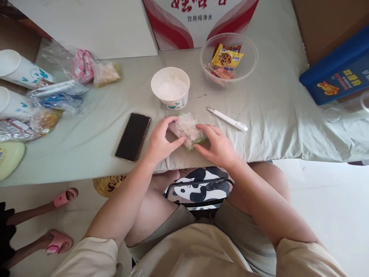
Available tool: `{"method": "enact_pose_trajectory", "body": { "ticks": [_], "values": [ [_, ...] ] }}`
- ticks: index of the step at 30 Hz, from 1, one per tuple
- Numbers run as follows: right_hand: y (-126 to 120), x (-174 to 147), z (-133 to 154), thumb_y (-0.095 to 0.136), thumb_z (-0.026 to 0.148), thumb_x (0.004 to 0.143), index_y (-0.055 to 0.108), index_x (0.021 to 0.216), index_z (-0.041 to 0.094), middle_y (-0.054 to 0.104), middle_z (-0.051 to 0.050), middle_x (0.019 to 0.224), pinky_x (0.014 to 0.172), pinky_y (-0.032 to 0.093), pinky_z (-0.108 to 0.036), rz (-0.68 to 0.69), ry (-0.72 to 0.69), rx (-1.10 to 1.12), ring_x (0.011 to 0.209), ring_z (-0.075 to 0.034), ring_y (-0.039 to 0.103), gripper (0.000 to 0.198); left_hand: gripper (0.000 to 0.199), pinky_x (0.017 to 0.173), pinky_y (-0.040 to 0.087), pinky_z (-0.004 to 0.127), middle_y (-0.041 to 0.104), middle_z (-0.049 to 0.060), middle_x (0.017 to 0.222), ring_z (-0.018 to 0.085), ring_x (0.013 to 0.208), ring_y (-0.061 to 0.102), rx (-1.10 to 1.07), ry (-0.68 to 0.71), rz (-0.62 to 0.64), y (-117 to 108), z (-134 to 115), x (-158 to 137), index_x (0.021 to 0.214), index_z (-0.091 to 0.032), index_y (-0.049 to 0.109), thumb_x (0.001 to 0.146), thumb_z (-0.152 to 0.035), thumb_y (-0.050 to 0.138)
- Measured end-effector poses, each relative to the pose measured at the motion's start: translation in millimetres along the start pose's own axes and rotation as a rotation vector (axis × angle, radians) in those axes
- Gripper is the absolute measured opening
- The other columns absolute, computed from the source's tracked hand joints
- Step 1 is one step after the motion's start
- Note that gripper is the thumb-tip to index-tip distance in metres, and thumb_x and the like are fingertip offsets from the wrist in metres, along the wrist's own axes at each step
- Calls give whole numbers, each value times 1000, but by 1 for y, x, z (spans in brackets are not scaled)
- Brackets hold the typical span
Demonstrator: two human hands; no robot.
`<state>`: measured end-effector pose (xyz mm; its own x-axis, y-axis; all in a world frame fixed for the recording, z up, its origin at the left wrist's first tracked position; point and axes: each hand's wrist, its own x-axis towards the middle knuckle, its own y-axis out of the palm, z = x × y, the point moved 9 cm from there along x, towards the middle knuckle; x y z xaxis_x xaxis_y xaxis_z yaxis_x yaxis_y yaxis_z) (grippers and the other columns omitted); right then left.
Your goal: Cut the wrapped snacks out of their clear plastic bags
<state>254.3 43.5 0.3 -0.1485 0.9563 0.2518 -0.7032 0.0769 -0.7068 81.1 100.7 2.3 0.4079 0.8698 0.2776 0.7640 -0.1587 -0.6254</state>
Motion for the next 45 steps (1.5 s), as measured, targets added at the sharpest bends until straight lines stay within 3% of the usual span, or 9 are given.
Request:
{"method": "enact_pose_trajectory", "body": {
  "ticks": [9,13,16,19,25,29,33,39,45],
  "values": [
    [-41,-1,-24,58,15,80,66,79,24,68,-5,89,78,54,-39,-248,93,9,84,-22,67,13,9,72,55,27,71,0,85,14,76,68,-168,-306,-267,-31,47,-2,97,-21,63,90,-17,60],
    [-70,-12,-56,52,15,73,62,77,23,66,-3,84,74,52,-37,-456,364,24,79,-21,64,14,20,74,55,27,70,1,92,15,80,68,-228,-361,-343,-38,68,-4,101,-21,60,84,-12,64],
    [-76,-16,-50,47,18,81,61,85,24,69,-6,94,88,53,-43,-574,334,81,95,-24,67,16,40,82,57,29,69,6,113,18,97,71,-226,-312,-340,-36,63,-3,118,-22,57,81,-14,68],
    [-58,-7,-34,55,32,90,62,110,24,70,-11,114,99,52,-50,-399,213,-23,111,-30,67,23,46,89,56,32,67,7,120,20,108,69,-205,-232,-297,-32,51,1,126,-24,54,83,-22,72],
    [-31,-5,-56,65,37,85,51,145,23,67,-15,130,86,56,-50,-105,301,-261,92,-29,68,63,38,68,47,25,59,-4,78,12,70,58,-153,-264,-285,-36,48,3,123,-24,59,87,-28,72],
    [-36,-3,-48,59,24,85,72,112,25,73,-10,102,89,54,-51,-118,192,-383,92,-30,67,29,12,63,43,24,56,-4,70,11,63,51,-117,-264,-273,-41,42,4,101,-22,68,91,-25,63],
    [-50,-3,-29,60,19,83,67,85,25,71,-9,100,92,52,-51,-266,103,-371,96,-30,66,9,10,67,47,25,64,-1,78,12,70,57,-80,-244,-295,-46,40,3,89,-22,66,95,-26,58],
    [-53,-2,-4,59,11,75,47,74,25,76,-6,103,93,51,-50,-267,-53,-220,110,-31,70,18,38,95,54,33,65,9,122,22,114,65,31,-84,-280,-42,38,5,125,-23,63,90,-35,72],
    [-48,-9,17,56,8,70,48,75,25,76,0,83,90,51,-45,-161,-181,-145,96,-28,74,19,3,105,53,40,65,8,119,23,115,66,87,-69,-240,-40,28,8,90,-22,69,89,-22,67]
  ]
}}
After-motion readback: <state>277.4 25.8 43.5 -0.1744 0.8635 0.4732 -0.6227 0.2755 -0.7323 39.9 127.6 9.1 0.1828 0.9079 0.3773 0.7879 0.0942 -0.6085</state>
